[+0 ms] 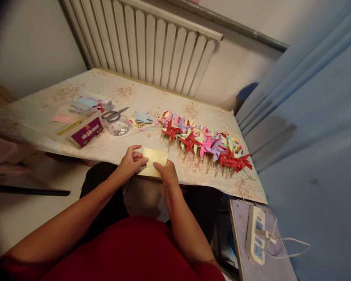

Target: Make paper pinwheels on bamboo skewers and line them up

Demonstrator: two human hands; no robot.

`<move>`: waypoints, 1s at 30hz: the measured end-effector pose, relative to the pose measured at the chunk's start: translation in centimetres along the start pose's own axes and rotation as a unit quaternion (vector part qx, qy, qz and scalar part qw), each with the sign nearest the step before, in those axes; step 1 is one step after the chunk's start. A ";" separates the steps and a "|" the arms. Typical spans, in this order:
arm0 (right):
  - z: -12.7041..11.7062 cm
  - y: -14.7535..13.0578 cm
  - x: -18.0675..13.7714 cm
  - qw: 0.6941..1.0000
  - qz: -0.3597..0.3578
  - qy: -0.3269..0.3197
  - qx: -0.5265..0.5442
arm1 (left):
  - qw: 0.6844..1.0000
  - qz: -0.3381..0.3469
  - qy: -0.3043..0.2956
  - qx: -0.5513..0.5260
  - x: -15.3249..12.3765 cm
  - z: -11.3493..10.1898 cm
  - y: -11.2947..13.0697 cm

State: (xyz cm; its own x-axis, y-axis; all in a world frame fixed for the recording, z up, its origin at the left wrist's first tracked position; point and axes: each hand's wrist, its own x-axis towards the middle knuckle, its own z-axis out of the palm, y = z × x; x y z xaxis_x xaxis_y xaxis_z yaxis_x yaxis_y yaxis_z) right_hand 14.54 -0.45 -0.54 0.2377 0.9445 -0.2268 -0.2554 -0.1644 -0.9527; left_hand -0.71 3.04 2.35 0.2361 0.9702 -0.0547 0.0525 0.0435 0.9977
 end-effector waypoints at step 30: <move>-0.3 -0.7 -0.8 0.999 0.014 -0.037 0.007 | 0.985 -0.098 -0.029 -0.138 -0.6 1.4 -1.2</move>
State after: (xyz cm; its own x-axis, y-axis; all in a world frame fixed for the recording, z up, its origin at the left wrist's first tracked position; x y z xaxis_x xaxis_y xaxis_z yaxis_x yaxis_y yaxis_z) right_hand 14.77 -1.22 0.21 0.1603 0.9581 -0.2374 -0.2735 -0.1880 -0.9433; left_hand 0.41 2.05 1.17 0.3027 0.9220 -0.2413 -0.1607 0.2989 0.9406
